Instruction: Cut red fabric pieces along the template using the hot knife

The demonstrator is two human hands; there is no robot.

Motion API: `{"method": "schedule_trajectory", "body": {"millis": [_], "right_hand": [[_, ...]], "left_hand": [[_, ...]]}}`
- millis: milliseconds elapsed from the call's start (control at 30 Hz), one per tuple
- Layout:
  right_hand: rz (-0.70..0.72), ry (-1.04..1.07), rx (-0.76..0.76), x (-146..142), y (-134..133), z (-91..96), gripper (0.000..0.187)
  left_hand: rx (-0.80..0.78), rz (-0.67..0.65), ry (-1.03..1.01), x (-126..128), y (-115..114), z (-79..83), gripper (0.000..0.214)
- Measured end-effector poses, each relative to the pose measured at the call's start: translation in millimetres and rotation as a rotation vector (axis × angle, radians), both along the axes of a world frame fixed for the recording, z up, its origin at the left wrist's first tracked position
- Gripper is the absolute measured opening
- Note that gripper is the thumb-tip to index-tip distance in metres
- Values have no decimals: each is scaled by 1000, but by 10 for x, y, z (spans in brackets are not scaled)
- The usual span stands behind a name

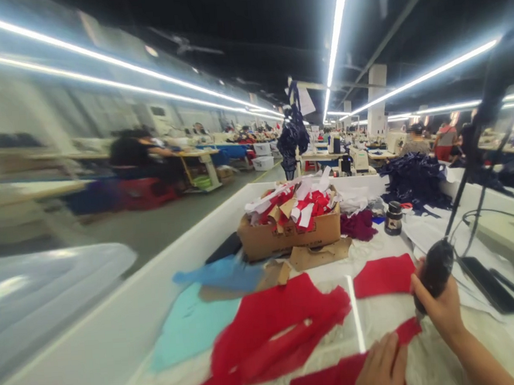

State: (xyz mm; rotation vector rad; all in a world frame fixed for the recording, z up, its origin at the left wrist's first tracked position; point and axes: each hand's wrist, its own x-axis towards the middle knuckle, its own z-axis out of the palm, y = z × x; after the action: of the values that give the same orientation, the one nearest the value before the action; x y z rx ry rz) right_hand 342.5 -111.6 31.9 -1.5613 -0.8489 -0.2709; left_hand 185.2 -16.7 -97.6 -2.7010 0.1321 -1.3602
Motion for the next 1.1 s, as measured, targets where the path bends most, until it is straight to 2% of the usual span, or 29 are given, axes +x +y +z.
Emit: {"method": "schedule_trajectory", "body": {"millis": [67, 167, 233, 433, 733, 1100], "right_hand": [[-56, -15, 6, 54, -65, 33, 21], [-27, 54, 59, 92, -84, 53, 27], [-42, 82, 99, 86, -58, 52, 28], [-59, 92, 143, 65, -22, 47, 31], [-4, 116, 191, 60, -11, 55, 30], [-29, 88, 176, 68, -14, 35, 27]], "left_hand": [[-98, -53, 261, -132, -45, 228, 55], [-246, -43, 473, -236, -129, 507, 56], [-279, -63, 535, -248, -171, 596, 57], [-246, -87, 603, -241, -181, 608, 63], [-218, -83, 595, -215, -151, 615, 65], [-179, -38, 625, -230, -177, 662, 57]]}}
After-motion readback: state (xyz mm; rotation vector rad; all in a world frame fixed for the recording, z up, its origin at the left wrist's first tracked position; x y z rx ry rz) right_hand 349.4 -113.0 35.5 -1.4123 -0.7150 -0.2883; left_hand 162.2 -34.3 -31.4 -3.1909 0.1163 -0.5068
